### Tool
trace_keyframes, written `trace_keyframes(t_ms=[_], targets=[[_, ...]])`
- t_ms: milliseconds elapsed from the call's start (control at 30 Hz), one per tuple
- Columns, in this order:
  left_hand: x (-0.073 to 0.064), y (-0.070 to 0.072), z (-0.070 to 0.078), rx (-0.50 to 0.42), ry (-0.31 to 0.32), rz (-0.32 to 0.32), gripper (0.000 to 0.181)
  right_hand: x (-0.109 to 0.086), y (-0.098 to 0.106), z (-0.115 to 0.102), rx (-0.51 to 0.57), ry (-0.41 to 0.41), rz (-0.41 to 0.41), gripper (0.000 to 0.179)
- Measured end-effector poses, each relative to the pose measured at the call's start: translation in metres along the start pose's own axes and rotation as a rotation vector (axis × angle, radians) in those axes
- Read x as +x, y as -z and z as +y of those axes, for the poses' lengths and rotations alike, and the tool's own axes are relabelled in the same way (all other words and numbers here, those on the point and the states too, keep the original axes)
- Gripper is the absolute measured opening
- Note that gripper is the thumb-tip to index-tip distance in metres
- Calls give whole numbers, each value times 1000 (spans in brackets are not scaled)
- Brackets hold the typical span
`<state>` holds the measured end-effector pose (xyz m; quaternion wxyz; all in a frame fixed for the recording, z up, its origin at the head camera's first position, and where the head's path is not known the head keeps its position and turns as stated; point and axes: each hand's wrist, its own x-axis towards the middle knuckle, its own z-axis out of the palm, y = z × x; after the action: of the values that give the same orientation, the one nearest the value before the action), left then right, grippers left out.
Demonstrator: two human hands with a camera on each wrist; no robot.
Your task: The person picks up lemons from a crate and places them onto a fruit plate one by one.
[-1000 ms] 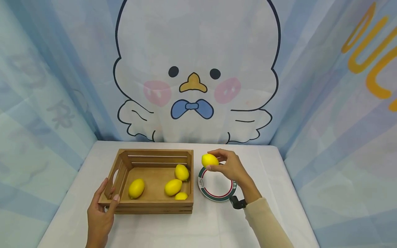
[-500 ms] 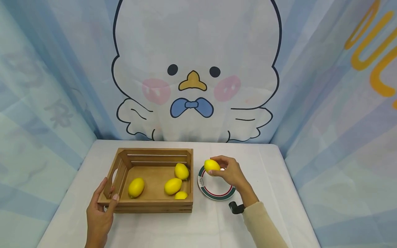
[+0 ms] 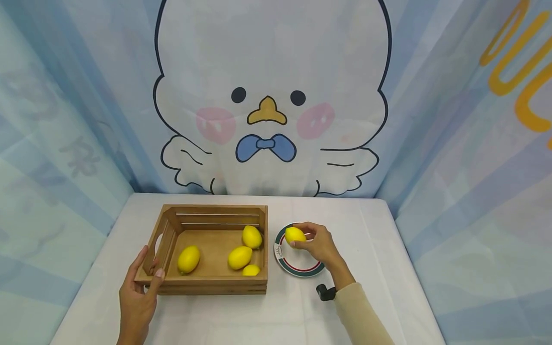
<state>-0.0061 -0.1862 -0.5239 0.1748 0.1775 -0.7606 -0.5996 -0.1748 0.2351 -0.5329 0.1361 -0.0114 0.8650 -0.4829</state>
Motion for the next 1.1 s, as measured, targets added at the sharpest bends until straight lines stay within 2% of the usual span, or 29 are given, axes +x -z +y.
trace_keyframes(t_ms=[600, 1100], targets=[[1, -2, -3, 24, 1, 14, 71, 2, -14, 12, -75, -30, 62, 53], [2, -2, -2, -9, 4, 12, 71, 7, -24, 20, -153, -44, 94, 55]])
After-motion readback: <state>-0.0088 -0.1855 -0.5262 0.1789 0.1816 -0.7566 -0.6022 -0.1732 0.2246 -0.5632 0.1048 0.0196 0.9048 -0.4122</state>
